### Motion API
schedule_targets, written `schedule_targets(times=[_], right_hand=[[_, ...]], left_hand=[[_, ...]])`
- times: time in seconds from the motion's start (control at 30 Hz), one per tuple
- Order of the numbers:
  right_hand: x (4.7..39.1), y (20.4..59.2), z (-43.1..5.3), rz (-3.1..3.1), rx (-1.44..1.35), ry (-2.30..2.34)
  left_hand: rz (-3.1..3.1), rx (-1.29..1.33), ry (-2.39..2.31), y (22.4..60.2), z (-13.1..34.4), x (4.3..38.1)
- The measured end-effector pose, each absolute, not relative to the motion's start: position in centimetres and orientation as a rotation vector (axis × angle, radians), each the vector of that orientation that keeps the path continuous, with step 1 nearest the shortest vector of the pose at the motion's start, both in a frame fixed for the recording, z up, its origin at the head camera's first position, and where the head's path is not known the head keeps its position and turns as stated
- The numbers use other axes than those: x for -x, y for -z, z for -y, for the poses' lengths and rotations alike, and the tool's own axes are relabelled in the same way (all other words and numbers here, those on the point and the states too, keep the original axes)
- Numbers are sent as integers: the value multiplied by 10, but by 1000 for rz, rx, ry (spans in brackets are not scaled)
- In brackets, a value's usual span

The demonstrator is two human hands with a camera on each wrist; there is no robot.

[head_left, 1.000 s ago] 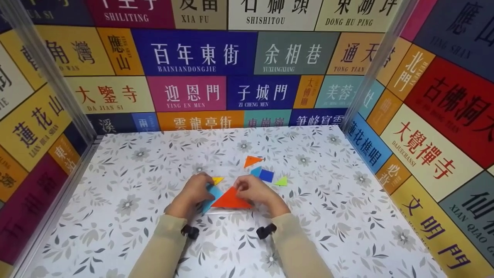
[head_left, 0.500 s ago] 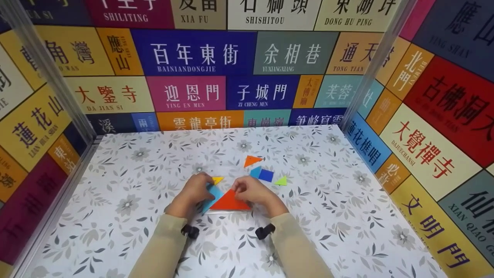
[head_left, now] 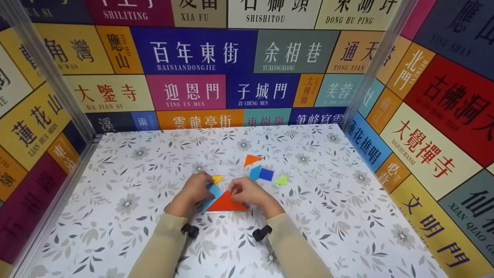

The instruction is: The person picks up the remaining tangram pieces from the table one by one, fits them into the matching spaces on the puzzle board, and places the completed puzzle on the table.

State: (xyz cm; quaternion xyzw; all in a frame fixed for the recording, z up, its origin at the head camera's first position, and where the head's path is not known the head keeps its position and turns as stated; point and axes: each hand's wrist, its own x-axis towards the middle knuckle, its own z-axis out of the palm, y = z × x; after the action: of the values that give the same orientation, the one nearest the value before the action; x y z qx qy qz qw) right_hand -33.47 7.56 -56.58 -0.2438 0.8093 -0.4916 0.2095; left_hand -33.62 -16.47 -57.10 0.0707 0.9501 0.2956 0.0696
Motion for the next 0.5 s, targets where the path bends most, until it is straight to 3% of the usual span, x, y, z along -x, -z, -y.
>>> schedule_targets(times=[0.5], right_hand=[[333,566,-74,-2315,689,1349]], left_hand=[[-2889,-258,-856,570,165,336]])
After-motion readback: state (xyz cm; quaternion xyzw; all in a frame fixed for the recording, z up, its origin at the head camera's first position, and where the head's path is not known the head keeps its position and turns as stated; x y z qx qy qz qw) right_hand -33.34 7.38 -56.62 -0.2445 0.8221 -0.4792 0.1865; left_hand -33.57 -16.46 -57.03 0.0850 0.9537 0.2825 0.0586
